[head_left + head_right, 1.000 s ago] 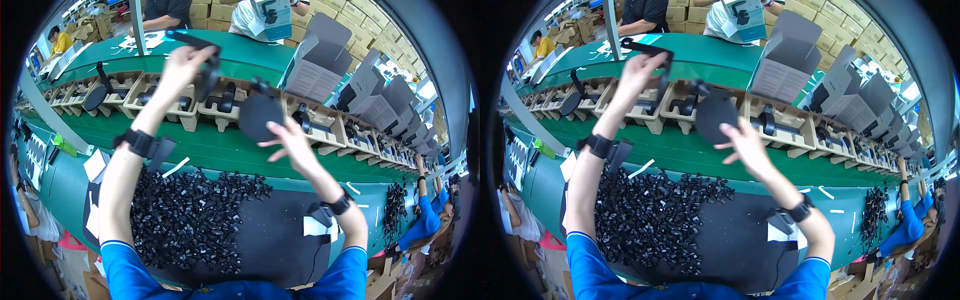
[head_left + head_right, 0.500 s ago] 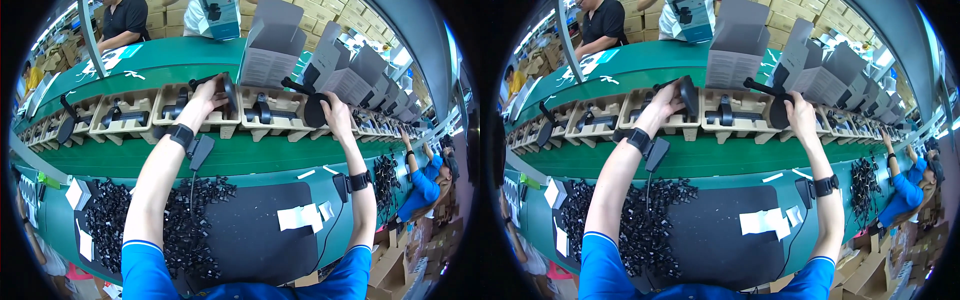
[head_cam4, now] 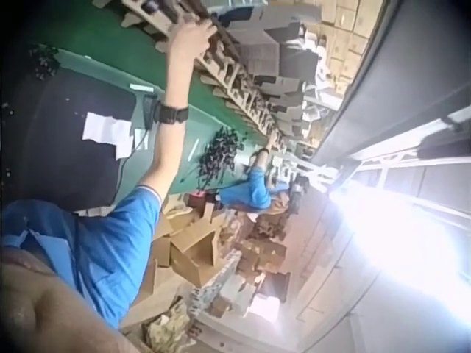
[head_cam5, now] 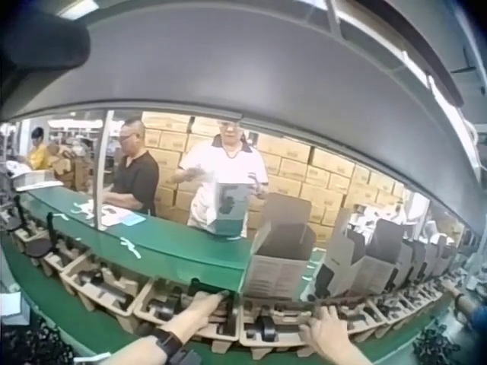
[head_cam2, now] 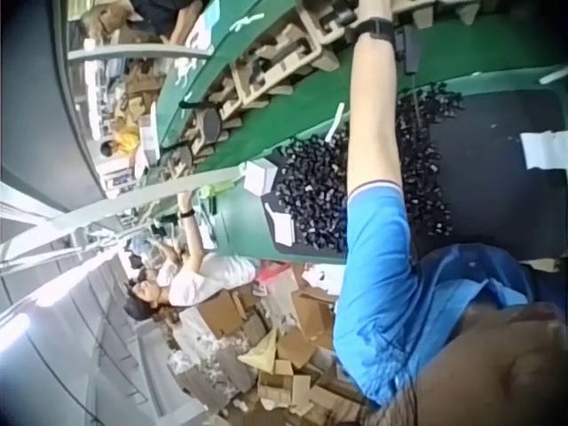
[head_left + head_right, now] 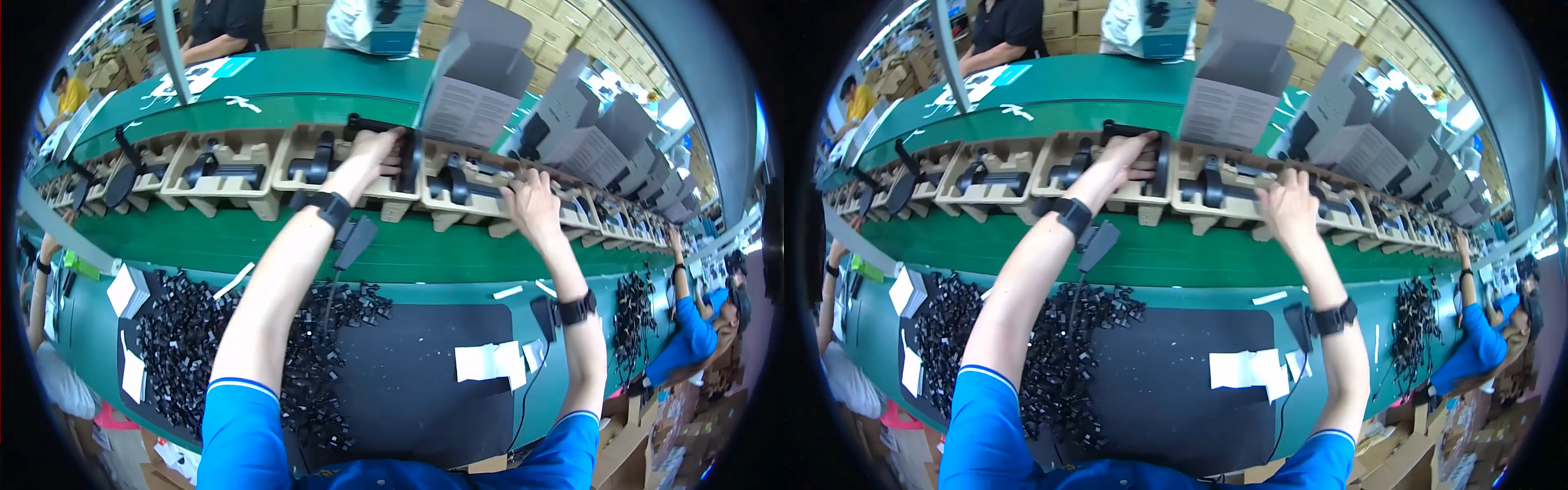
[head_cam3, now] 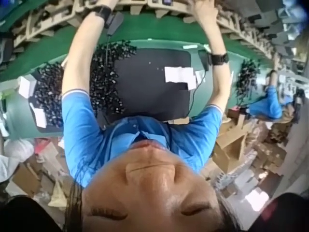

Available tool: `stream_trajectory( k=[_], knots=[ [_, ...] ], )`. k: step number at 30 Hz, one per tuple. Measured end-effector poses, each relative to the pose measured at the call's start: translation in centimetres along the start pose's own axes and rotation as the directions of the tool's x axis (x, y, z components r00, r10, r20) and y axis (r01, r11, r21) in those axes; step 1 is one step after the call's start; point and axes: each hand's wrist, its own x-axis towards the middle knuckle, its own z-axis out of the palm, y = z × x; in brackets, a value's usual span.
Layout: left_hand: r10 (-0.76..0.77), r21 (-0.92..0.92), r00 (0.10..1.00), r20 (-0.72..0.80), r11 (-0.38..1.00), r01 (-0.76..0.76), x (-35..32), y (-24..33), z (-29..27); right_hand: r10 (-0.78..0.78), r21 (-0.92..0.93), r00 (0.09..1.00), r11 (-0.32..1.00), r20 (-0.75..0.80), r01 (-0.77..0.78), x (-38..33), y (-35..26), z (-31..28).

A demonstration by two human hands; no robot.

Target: The person places a stand into a tray, then repeatedly folds a white paper by hand, inserts a black clip into it, and places the assembly into the tray.

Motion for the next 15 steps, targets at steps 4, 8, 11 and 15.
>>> stream_trajectory(
  k=[4,8,11,15],
  knots=[
    [0.013,-0.083,1.000,0.012,0.996,-0.012,0.2,-0.3,-0.2,0.014,0.638,0.983,0.762,-0.185,0.110,0.4,-9.7,-3.9],
    [0.277,-0.145,0.960,0.037,0.952,-0.269,4.9,-3.3,-2.3,0.087,0.533,0.974,0.846,-0.207,0.038,4.9,-16.8,-1.6],
    [0.152,0.001,0.974,0.166,0.988,-0.155,-2.6,0.6,-0.6,0.083,0.463,0.991,0.886,-0.101,-0.027,5.7,-12.8,0.3],
    [0.658,0.772,0.752,0.029,0.464,-0.435,-10.0,7.9,-10.0,0.004,0.380,0.985,0.923,-0.171,0.062,5.1,-13.1,0.8]
  ],
)
